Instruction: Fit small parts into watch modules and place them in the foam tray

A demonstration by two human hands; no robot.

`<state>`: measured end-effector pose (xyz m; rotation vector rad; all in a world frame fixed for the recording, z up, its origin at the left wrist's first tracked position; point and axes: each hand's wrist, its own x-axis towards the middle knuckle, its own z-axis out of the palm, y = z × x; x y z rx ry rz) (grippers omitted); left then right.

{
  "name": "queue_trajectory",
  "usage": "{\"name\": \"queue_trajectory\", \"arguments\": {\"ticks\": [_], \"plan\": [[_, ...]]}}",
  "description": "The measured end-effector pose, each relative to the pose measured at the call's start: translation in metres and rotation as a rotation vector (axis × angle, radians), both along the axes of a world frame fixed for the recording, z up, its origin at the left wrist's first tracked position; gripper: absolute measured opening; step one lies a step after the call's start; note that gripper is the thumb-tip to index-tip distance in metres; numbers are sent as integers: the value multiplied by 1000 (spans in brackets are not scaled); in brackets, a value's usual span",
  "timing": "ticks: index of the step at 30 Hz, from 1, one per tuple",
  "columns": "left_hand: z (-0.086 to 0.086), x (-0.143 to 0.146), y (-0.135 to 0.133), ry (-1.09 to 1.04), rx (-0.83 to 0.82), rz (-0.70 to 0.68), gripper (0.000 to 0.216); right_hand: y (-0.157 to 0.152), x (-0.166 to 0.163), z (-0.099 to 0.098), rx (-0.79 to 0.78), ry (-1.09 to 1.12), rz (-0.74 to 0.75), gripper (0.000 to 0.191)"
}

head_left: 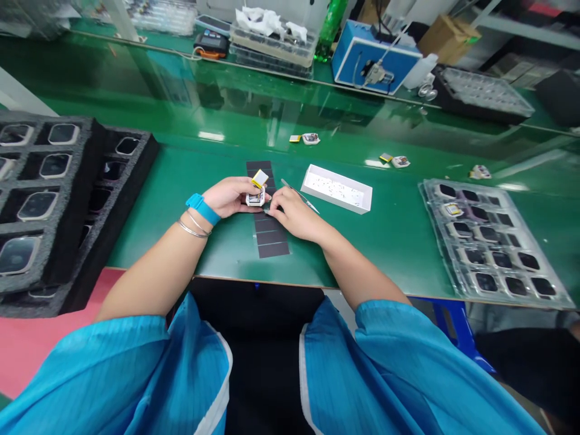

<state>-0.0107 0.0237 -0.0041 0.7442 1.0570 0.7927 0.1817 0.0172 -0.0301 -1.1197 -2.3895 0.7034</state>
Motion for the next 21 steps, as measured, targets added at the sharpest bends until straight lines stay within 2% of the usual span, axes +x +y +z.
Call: {"name": "queue_trajectory", "arguments": {"ticks": [3, 6, 9, 13, 21], "plan": [[2, 4, -2, 42, 14, 25, 13, -4, 10, 17, 21, 132, 58, 9], [3, 10, -5, 97, 51, 54, 12, -7, 11, 27, 62, 399, -34, 9], [3, 14, -8, 122, 85, 49, 15, -9, 4, 24, -52, 564, -130, 12], [0, 17, -10, 133, 105, 32, 16, -8, -4, 13, -243, 619, -159, 16], [3, 22, -12, 147, 87, 50, 8, -5, -8, 7, -297, 683, -150, 20]]}}
